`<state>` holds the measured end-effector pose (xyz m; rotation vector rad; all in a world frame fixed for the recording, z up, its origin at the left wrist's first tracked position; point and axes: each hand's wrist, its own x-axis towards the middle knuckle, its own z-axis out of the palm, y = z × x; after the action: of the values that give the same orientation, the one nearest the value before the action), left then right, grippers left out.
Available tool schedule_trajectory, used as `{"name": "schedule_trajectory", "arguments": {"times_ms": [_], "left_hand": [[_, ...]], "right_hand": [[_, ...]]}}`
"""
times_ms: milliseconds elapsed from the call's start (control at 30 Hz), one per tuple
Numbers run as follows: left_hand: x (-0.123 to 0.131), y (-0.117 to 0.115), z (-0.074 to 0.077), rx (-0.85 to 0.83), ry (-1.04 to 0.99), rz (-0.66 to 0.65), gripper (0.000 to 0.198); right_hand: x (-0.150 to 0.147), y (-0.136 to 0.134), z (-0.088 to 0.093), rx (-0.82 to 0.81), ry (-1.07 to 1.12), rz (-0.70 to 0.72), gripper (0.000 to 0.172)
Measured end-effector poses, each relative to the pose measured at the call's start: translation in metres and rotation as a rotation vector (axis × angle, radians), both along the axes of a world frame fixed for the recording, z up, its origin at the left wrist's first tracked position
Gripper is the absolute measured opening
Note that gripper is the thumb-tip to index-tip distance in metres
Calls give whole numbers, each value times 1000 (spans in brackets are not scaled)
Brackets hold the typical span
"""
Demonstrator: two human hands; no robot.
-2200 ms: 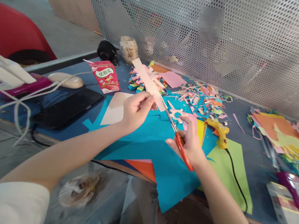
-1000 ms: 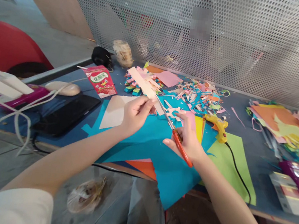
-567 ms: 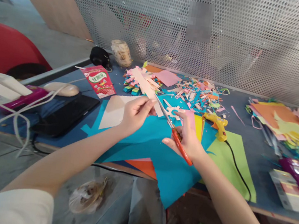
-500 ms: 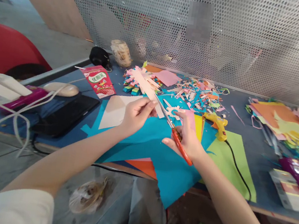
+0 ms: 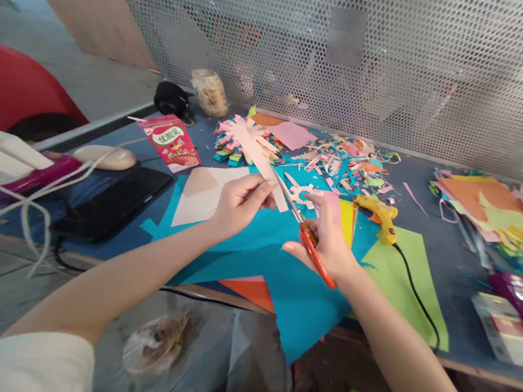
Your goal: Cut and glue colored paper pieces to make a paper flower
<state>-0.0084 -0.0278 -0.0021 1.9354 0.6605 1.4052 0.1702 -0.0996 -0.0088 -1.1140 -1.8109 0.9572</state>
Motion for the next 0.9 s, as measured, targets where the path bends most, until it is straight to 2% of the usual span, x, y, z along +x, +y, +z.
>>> {"name": "schedule_trajectory", "arguments": {"times_ms": [267,467,600,900], "left_hand": [[-1,0,1,-24,1,-28,37],[-3,5,-2,-13,-102,-82,44],[-3,7,-3,-41,-210,-43,34],[0,4,-3,-31,-175,-10,27]], "right_hand": [[2,0,0,33,-42,-37,81],[1,-1,2,41,-59,-57,80],[1,0,1,36,-65,-51,81],[-1,-1,-1,-16,7,5,81]]}}
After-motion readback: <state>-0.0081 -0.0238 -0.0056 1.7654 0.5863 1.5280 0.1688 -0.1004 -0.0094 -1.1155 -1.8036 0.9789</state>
